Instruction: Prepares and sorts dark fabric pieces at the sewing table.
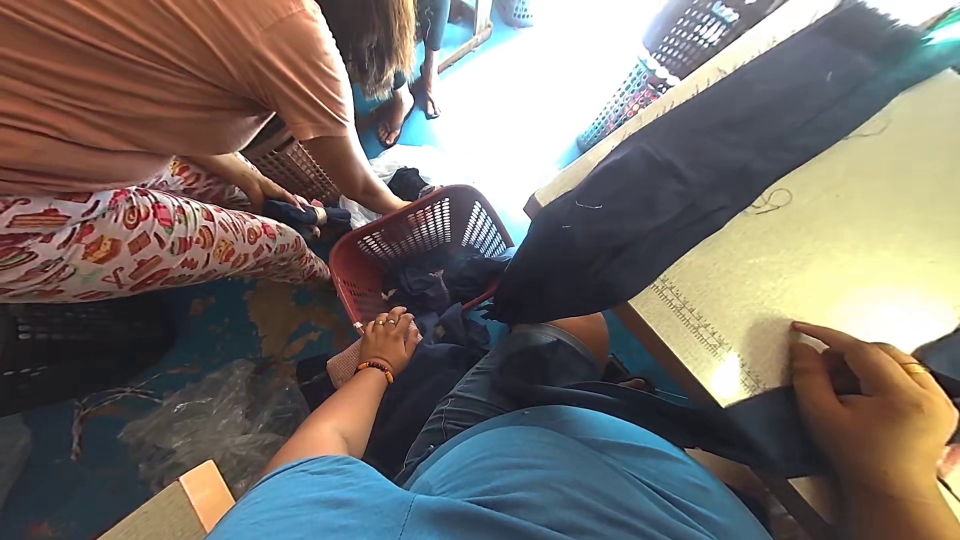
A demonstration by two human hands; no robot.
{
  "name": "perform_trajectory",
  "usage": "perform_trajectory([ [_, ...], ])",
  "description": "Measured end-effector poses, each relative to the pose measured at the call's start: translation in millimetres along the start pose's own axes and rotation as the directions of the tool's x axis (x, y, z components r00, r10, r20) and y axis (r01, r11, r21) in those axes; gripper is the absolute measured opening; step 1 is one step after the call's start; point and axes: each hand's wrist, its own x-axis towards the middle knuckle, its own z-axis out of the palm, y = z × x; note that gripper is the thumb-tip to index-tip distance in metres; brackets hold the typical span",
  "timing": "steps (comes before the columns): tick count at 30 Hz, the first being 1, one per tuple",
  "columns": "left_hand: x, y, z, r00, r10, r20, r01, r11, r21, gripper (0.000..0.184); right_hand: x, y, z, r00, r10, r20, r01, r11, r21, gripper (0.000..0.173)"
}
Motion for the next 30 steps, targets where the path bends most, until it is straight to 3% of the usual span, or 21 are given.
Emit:
perform_trajectory([
  [30,-1.1,1.3,-2.1,1.000,-0.005,0.012,0.005,1.000,-0.010,0.053,0.7,-2.2,0.1,1.000,-0.003,-0.009,0.003,1.000,0.001,0.035],
])
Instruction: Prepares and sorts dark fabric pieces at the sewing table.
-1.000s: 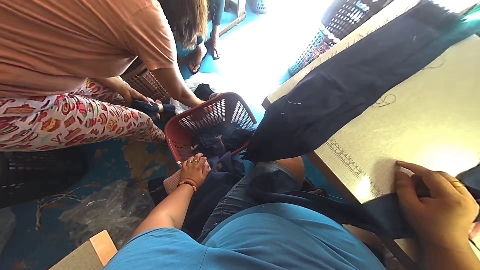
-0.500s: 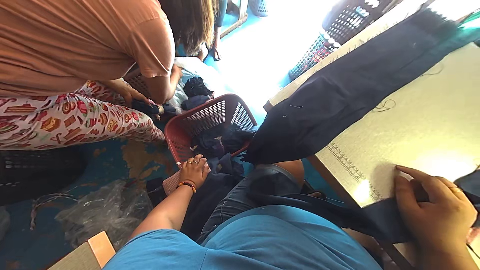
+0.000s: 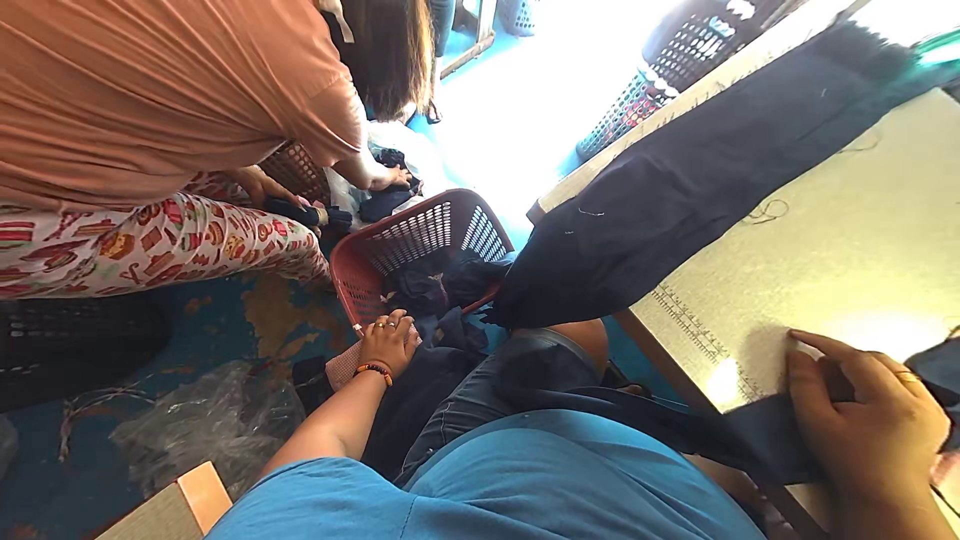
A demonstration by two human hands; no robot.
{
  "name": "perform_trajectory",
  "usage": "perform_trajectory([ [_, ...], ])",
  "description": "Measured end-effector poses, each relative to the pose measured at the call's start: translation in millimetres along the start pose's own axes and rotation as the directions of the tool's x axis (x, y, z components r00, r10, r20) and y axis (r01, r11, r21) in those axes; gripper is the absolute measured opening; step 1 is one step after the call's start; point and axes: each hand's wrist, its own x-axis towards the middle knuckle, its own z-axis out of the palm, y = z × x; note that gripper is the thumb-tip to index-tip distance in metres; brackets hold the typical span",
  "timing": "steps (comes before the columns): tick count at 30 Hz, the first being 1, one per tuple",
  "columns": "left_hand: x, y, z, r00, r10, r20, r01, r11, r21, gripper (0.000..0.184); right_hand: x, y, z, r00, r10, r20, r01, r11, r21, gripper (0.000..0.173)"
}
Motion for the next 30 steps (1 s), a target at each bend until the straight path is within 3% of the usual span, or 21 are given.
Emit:
perform_trajectory([
  [30,-1.0,0.4,-1.6,1.000,0.006,-0.007,-0.006,1.000,-0.009,0.053,0.2,0.6,0.8,1.000,-0.001,0.001,0.001,1.000,-0.018,0.035],
])
